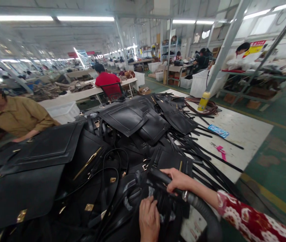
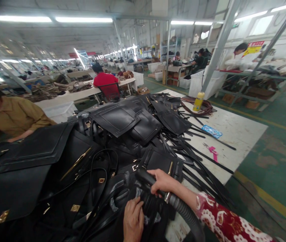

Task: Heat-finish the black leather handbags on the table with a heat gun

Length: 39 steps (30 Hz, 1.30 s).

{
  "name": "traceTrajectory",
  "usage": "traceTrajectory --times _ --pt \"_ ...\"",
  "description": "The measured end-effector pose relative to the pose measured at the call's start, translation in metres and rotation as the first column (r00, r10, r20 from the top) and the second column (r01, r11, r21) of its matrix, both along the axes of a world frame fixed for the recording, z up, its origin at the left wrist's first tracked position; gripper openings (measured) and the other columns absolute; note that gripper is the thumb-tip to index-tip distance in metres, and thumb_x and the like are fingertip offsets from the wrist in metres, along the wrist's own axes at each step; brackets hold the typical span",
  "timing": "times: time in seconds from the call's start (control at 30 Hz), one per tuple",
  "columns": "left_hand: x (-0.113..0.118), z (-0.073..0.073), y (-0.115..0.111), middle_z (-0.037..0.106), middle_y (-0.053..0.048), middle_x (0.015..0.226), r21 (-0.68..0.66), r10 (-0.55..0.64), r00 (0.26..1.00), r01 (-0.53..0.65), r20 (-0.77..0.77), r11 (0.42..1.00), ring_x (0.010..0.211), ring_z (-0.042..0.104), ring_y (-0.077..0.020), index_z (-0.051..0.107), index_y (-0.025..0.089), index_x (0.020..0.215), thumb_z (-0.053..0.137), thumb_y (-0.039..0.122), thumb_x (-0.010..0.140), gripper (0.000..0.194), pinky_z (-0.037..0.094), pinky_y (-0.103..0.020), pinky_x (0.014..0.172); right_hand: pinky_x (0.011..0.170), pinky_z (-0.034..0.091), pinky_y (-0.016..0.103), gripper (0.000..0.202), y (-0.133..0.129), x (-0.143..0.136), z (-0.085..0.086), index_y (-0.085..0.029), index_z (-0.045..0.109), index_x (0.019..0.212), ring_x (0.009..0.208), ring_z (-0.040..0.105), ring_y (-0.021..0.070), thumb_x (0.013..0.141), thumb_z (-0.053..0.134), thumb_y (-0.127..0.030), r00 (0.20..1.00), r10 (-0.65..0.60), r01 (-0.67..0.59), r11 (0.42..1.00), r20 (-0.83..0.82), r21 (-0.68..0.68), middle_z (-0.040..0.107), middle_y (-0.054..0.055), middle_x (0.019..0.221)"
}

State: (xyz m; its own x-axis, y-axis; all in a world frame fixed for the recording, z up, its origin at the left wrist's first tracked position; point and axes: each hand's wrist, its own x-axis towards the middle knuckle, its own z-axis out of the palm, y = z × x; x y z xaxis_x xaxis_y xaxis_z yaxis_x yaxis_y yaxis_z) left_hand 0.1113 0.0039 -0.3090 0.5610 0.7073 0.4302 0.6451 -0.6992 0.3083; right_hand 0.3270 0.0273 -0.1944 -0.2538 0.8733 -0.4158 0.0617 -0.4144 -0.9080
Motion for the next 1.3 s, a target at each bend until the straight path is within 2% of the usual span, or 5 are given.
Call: traceTrajectory --times 0.37,0.6,0.77,1.0,1.3 --pt "0.007 0.006 0.0 0.059 -0.007 0.096 -0.031 -0.007 1.0 0.007 0.016 1.0 0.095 0.052 -0.0212 0.059 0.019 0.089 0.041 0.008 0.074 0.026 0.042 -0.044 0.085 0.032 0.042 0.015 0.052 0.017 0.0 -0.015 -0.017 0.056 0.098 0.037 0.052 0.0112 0.048 0.062 -0.005 0.987 0.161 -0.159 0.978 0.002 -0.138 0.054 -0.007 0.046" --pt "0.011 0.015 0.005 0.058 -0.008 0.094 -0.227 0.068 0.987 -0.033 0.148 0.973 0.092 0.053 -0.0199 0.056 0.019 0.092 0.042 0.015 0.077 0.021 0.045 -0.039 0.08 0.035 0.043 0.015 0.067 -0.026 0.049 -0.005 -0.022 0.05 0.111 0.042 0.051 0.0085 0.048 0.059 -0.003 0.987 0.157 -0.159 0.982 -0.028 -0.105 0.057 -0.007 0.063" --pt "0.028 0.025 0.032 0.051 -0.01 0.106 -0.275 0.375 0.922 -0.337 0.094 0.9 0.1 0.048 -0.0238 0.048 0.017 0.107 0.045 0.023 0.075 0.033 0.042 -0.043 0.083 0.035 0.038 0.013 0.081 -0.049 0.065 -0.016 -0.022 0.043 0.121 0.044 0.046 0.0073 0.044 0.059 -0.002 0.998 -0.009 0.005 0.998 -0.065 -0.065 0.056 -0.007 0.066" --pt "0.051 0.027 0.039 0.05 -0.01 0.096 -0.113 0.391 0.895 -0.42 -0.213 0.9 0.09 0.05 -0.0236 0.048 0.013 0.108 0.047 0.031 0.074 0.038 0.043 -0.037 0.073 0.035 0.033 0.013 0.086 -0.101 0.119 -0.024 -0.023 0.034 0.127 0.039 0.038 0.0038 0.045 0.051 -0.003 0.996 -0.085 0.087 0.992 0.025 -0.089 0.056 -0.004 0.077" --pt "0.064 -0.002 0.03 0.054 -0.008 0.092 0.049 0.43 0.881 -0.429 -0.196 0.902 0.087 0.051 -0.0222 0.054 0.017 0.098 0.049 0.038 0.074 0.032 0.037 -0.031 0.068 0.039 0.022 0.013 0.071 -0.158 0.161 -0.04 -0.022 0.052 0.111 0.051 0.037 0.007 0.043 0.055 -0.002 0.998 0.045 -0.04 0.992 0.038 -0.119 0.05 -0.008 0.065"
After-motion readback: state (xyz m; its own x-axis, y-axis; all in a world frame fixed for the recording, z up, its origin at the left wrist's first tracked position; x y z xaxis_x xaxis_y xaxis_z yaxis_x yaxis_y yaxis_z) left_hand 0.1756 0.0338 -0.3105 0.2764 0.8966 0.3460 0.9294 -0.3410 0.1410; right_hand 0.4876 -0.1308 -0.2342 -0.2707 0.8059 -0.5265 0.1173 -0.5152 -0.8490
